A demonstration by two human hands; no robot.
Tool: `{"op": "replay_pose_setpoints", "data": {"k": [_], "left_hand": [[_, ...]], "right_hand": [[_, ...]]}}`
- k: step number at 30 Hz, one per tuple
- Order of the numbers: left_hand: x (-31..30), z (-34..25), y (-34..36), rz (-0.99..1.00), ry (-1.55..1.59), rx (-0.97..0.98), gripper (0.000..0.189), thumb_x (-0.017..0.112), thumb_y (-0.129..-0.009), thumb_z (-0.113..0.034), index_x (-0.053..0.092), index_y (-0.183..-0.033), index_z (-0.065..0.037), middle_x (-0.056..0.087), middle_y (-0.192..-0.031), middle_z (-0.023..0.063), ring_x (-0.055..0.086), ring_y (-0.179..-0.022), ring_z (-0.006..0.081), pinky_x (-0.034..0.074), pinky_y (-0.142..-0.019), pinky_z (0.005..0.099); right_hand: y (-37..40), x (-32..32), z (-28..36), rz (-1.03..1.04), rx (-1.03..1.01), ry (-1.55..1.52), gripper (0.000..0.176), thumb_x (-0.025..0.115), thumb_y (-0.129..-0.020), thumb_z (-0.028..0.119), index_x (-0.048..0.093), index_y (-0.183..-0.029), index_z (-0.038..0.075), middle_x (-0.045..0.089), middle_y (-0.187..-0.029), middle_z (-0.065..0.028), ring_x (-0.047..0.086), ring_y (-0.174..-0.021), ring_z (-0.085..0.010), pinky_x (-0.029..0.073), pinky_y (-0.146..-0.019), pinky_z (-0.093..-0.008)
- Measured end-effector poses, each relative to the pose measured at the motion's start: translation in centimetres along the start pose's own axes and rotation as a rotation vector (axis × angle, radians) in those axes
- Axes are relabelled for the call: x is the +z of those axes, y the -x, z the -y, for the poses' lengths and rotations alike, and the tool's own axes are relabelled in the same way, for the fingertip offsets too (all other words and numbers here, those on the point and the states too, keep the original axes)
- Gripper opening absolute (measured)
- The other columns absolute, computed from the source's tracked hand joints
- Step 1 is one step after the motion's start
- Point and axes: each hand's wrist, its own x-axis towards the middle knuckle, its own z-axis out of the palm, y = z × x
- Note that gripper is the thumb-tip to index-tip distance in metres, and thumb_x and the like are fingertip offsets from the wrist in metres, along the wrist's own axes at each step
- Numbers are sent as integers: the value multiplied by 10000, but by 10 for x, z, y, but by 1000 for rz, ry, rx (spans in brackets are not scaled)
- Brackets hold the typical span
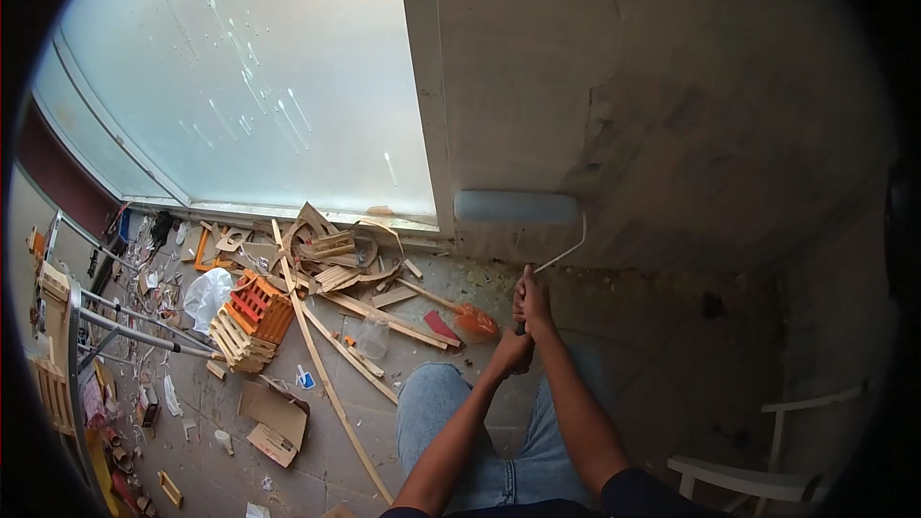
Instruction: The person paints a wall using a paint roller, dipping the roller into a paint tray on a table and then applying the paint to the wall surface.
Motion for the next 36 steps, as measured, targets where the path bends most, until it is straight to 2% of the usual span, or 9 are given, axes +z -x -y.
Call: {"op": "replay_pose_setpoints", "data": {"k": [3, 9, 11, 13, 17, 24, 29, 34, 36], "left_hand": [[-5, -7, 0, 39, 6, -30, 214, 490, -830, -237, 356, -713, -119, 338, -468, -34, 325, -309, 94, 227, -282, 253], [-2, -94, 53, 253, 143, 62, 185, 507, -773, -153, 353, -678, -113, 342, -456, -23, 324, -304, 96, 237, -280, 264], [3, -126, 71, 208, 82, 154, 180, 506, -754, -110, 352, -661, -115, 331, -449, -29, 318, -302, 91, 222, -275, 248], [2, -127, 70, 193, 37, 147, 183, 504, -757, -119, 352, -655, -127, 334, -451, -30, 313, -301, 94, 217, -277, 253], [-7, -94, 49, 75, -72, 114, 199, 505, -767, -154, 342, -654, -153, 322, -450, -36, 295, -299, 101, 204, -281, 265], [-42, -13, 4, 158, 62, -41, 196, 495, -805, -234, 336, -742, -140, 333, -468, -20, 306, -307, 113, 217, -289, 275], [-25, -67, 49, 168, 60, -19, 201, 517, -801, -205, 349, -706, -150, 321, -457, -33, 307, -311, 92, 224, -288, 255], [0, -150, 67, 58, -114, 415, 246, 542, -796, -202, 415, -957, -64, 418, -522, -24, 369, -360, 67, 272, -314, 241], [15, -196, 89, 117, -126, 389, 336, 540, -795, -202, 383, -1053, -55, 414, -529, -30, 368, -358, 70, 276, -317, 238]], "right_hand": [[12, 12, 16, -42, 3, 34, 490, 413, -872, 537, 338, -603, 134, 258, -413, 26, 219, -289, -75, 170, -290, -222], [51, 55, 115, 311, -184, -163, 506, 395, -864, 567, 414, -626, 121, 352, -446, 9, 321, -319, -91, 250, -306, -226], [65, 91, 141, 153, -307, -226, 541, 364, -849, 607, 439, -649, 110, 372, -459, -4, 314, -328, -95, 268, -329, -231], [69, 97, 146, 187, -238, -242, 582, 340, -829, 647, 445, -648, 104, 370, -458, -7, 302, -329, -95, 268, -335, -233], [29, 47, 88, 488, 139, -234, 672, 320, -753, 745, 395, -580, 100, 304, -420, 11, 253, -310, -84, 217, -309, -230], [7, 32, -2, 140, 225, -187, 673, 346, -733, 756, 332, -513, 120, 250, -400, 17, 202, -286, -83, 169, -295, -227], [30, 52, 55, 268, 165, -232, 669, 312, -780, 726, 328, -518, 111, 258, -390, 11, 208, -267, -87, 150, -270, -231], [54, 89, 156, 360, -107, -168, 676, 281, -791, 723, 314, -518, 105, 246, -389, 14, 208, -268, -85, 146, -265, -234], [69, 103, 204, 336, -211, -143, 673, 282, -797, 716, 310, -520, 104, 249, -389, 16, 210, -268, -83, 143, -266, -236]]}}
